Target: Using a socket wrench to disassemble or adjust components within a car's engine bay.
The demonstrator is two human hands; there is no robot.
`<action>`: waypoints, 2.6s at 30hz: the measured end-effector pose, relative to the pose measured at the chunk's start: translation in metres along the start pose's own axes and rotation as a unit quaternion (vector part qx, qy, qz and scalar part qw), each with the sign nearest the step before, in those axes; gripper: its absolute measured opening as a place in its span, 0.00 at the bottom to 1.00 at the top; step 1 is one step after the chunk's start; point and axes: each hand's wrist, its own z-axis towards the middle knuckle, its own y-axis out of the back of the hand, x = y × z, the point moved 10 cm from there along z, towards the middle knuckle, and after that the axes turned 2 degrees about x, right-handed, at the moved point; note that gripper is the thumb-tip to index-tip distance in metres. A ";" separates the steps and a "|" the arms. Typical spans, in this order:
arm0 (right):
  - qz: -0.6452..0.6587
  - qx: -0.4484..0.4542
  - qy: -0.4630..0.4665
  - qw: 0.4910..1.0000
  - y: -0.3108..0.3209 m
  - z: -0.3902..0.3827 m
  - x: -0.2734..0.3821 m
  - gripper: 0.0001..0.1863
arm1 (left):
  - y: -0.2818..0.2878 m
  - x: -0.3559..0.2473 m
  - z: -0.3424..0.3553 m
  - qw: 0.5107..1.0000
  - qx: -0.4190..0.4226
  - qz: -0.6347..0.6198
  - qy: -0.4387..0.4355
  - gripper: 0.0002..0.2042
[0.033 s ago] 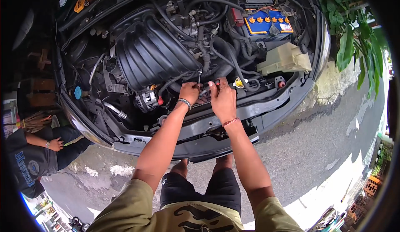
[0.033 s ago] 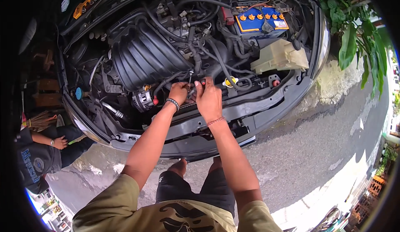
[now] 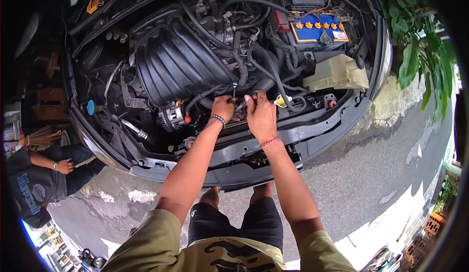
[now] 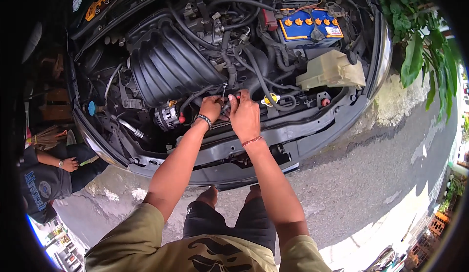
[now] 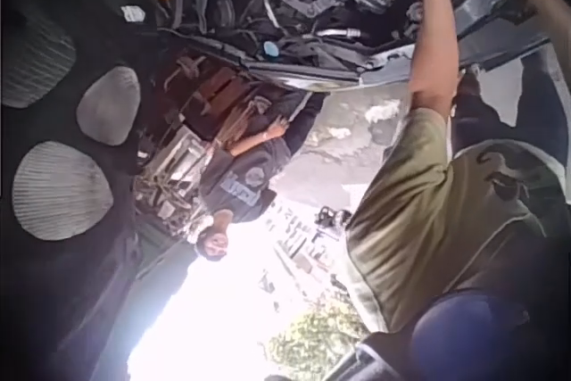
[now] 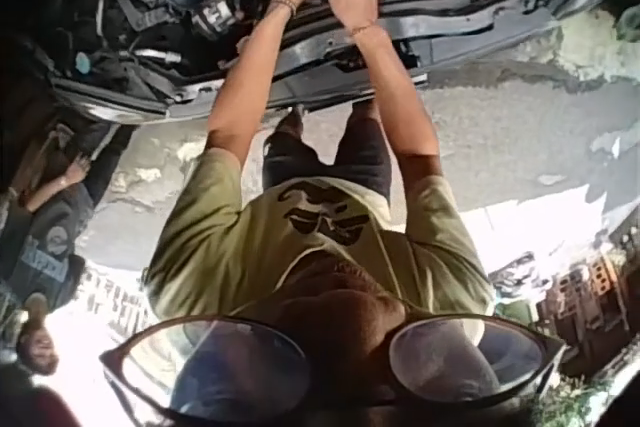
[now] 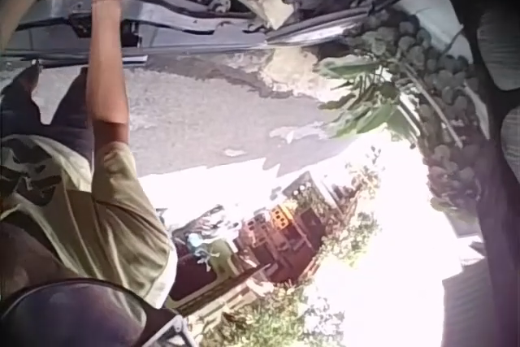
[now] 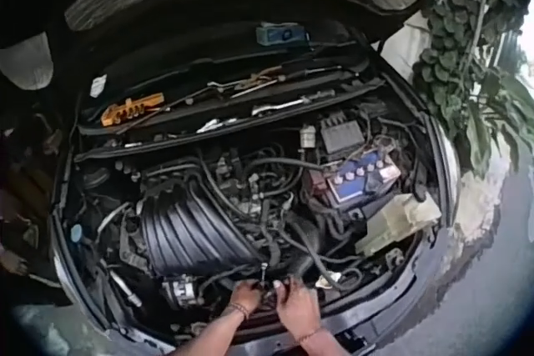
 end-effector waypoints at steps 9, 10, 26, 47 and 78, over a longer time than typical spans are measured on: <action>-0.019 0.031 0.023 0.999 -0.016 0.059 -0.033 0.14 | 0.009 -0.016 0.032 0.984 -0.170 0.042 -0.039 0.11; -0.020 0.030 0.018 0.999 -0.016 0.061 -0.035 0.14 | 0.004 -0.010 0.037 0.989 -0.142 -0.038 0.003 0.13; -0.060 0.039 0.000 0.997 -0.025 0.069 -0.031 0.11 | -0.010 0.010 0.041 0.979 -0.165 -0.113 0.031 0.15; 0.065 -0.004 -0.015 0.998 -0.025 0.087 -0.049 0.12 | -0.036 0.025 0.067 0.870 -0.041 -0.489 0.052 0.05; -0.029 0.094 -0.025 0.995 -0.027 0.085 -0.042 0.18 | 0.000 0.012 0.055 0.975 -0.053 -0.204 0.070 0.11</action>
